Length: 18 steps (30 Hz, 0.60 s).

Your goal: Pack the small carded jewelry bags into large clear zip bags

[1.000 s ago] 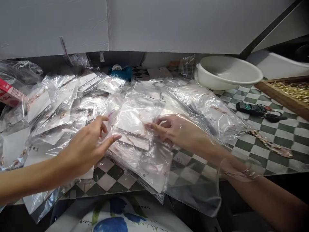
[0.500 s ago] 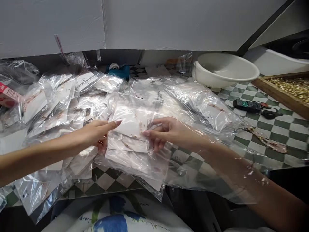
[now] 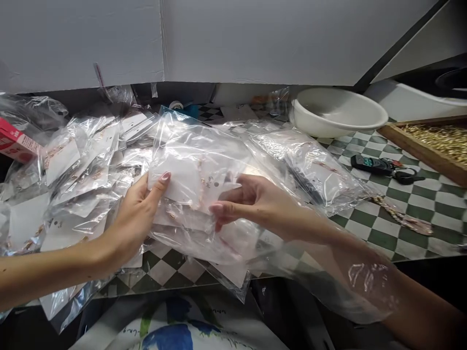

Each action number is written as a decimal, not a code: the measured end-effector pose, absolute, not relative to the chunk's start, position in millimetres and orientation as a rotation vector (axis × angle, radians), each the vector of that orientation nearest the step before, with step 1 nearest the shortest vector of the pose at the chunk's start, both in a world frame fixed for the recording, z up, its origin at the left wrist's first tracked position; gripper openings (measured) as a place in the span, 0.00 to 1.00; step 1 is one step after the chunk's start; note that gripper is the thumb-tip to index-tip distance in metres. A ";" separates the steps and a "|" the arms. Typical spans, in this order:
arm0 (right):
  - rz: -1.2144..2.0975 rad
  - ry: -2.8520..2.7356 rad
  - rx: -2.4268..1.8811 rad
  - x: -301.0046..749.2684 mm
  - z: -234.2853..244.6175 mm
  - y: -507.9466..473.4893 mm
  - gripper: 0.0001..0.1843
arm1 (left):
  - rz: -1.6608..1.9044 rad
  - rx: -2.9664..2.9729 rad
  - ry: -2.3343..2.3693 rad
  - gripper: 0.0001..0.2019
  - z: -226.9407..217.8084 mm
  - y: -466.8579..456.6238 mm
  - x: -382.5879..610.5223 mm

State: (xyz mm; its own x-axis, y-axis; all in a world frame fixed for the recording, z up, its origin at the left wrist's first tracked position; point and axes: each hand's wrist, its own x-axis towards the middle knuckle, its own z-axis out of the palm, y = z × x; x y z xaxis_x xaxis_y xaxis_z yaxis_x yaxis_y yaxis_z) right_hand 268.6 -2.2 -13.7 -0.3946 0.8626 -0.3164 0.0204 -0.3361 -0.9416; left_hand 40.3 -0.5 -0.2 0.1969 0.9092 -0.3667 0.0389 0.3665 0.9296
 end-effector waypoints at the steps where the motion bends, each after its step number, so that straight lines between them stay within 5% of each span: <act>1: 1.799 -1.281 -1.201 267.2 -12.2 -2.9 0.26 | 0.767 1.023 1.216 0.24 3.8 -1.6 38.1; 9: 1.807 -1.402 -1.109 254.3 -13.5 3.1 0.26 | 0.577 1.063 1.266 0.20 29.1 -1.9 10.4; 18: 1.772 -1.568 -0.969 224.9 -26.7 21.5 0.23 | 0.805 0.695 1.502 0.40 24.0 -14.4 0.5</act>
State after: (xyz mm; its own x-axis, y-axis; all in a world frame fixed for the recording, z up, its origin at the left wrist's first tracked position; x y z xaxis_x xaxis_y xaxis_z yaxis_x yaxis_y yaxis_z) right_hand 224.9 21.5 -26.7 -0.5705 0.8086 -0.1436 0.0440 -0.1445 -0.9885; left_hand 0.5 -14.4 24.0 -0.0858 0.8121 -0.5771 -0.0313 0.5768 0.8163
